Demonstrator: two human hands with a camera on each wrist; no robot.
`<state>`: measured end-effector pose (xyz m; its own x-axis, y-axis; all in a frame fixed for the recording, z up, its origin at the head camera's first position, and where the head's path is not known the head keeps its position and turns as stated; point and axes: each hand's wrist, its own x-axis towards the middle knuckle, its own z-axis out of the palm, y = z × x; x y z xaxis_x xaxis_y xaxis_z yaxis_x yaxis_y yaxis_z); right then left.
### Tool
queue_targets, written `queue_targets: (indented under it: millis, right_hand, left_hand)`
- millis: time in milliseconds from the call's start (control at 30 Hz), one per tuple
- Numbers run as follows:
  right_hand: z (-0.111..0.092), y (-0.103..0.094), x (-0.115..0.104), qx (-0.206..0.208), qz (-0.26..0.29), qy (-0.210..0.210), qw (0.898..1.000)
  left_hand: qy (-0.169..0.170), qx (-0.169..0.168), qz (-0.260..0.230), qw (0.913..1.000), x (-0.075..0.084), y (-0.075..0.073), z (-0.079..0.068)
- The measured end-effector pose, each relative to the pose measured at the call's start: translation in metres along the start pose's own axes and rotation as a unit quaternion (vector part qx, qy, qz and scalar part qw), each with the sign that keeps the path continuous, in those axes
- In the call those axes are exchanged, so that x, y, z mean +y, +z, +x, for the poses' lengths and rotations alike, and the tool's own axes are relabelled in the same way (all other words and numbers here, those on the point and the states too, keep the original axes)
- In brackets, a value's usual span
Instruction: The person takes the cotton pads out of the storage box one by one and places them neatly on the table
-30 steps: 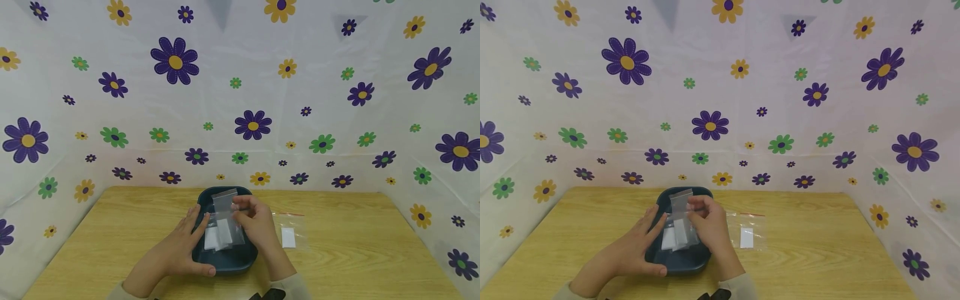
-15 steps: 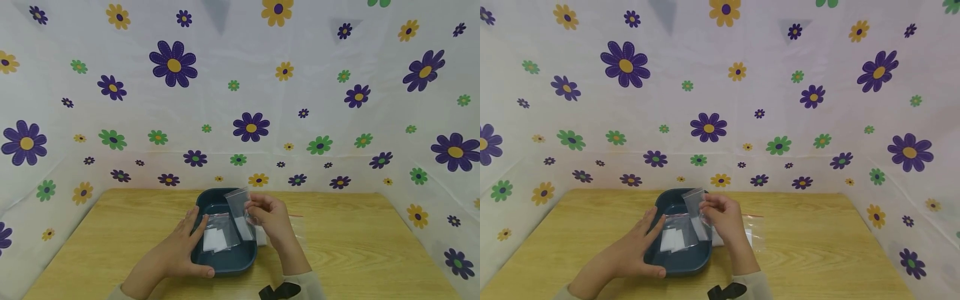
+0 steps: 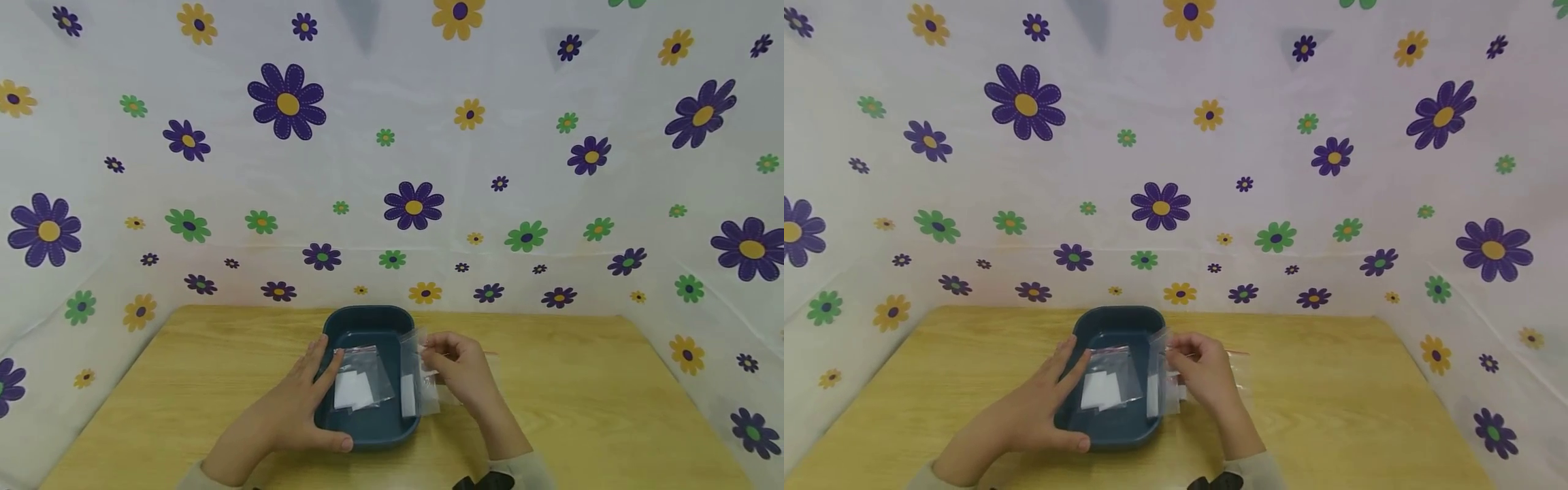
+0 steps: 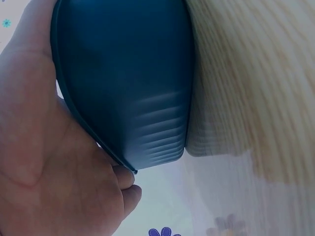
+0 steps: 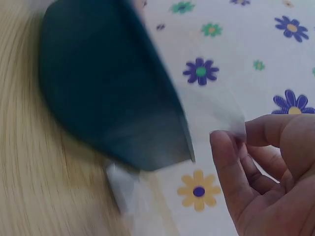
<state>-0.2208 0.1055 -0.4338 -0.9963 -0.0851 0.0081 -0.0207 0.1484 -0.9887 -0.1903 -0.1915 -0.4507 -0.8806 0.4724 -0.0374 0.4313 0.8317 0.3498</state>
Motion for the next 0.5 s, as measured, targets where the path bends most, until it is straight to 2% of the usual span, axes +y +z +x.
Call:
queue_targets:
  millis: [67,200,500]
  right_hand:
    - [0.003,-0.003,0.002,-0.001,-0.03,0.002,1.0]
    - [0.005,-0.01,0.007,-0.003,-0.051,0.019,0.999]
    - [0.006,-0.024,0.015,-0.007,-0.033,0.043,0.998]
  left_hand:
    - [-0.002,0.002,0.0,1.0,0.0,-0.001,-0.001]
    - [-0.003,0.006,0.004,1.0,-0.001,-0.001,-0.001]
    - [-0.002,0.002,0.005,1.0,-0.001,0.001,0.002]
